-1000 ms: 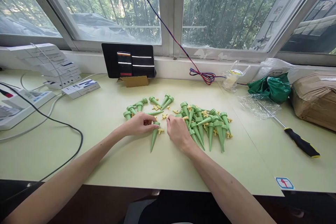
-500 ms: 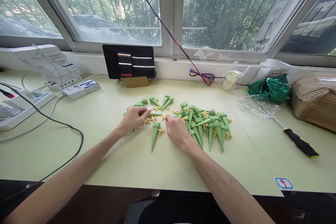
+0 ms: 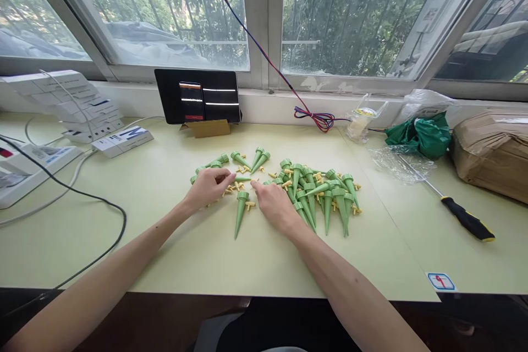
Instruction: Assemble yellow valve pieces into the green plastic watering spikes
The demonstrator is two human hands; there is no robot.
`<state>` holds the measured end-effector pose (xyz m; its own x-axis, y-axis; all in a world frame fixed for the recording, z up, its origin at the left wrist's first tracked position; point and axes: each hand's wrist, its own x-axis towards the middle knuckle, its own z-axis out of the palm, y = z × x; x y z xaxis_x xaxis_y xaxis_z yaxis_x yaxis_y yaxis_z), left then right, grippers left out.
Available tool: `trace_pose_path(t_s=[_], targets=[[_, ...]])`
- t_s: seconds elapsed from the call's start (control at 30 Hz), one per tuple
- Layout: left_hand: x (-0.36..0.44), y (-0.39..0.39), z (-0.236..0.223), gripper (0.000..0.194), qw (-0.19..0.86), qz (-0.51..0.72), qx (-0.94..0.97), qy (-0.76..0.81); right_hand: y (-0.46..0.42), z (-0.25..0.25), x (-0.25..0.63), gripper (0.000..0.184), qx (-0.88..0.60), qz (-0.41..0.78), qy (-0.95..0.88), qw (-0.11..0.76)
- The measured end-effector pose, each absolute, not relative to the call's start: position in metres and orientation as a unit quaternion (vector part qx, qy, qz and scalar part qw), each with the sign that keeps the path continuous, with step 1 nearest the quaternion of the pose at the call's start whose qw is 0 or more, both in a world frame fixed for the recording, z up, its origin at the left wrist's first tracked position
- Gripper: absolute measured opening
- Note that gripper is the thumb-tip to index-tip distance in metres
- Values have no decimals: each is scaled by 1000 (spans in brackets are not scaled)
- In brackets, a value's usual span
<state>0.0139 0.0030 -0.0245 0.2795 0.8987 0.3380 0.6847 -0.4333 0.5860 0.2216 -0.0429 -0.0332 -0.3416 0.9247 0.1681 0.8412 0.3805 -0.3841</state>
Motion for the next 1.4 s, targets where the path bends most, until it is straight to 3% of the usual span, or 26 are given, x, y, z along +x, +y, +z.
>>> trace_pose_path(t_s=[0.7, 0.93, 1.4], targets=[[14, 3, -24, 38, 151, 329, 785, 502, -42, -35, 221, 29, -556, 98, -807, 173], [19, -4, -17, 29, 194, 297, 832, 425, -44, -33, 218, 18, -577, 124, -790, 169], [21, -6, -20, 30, 234, 240, 869, 365, -46, -33, 216, 18, -557, 147, -789, 213]])
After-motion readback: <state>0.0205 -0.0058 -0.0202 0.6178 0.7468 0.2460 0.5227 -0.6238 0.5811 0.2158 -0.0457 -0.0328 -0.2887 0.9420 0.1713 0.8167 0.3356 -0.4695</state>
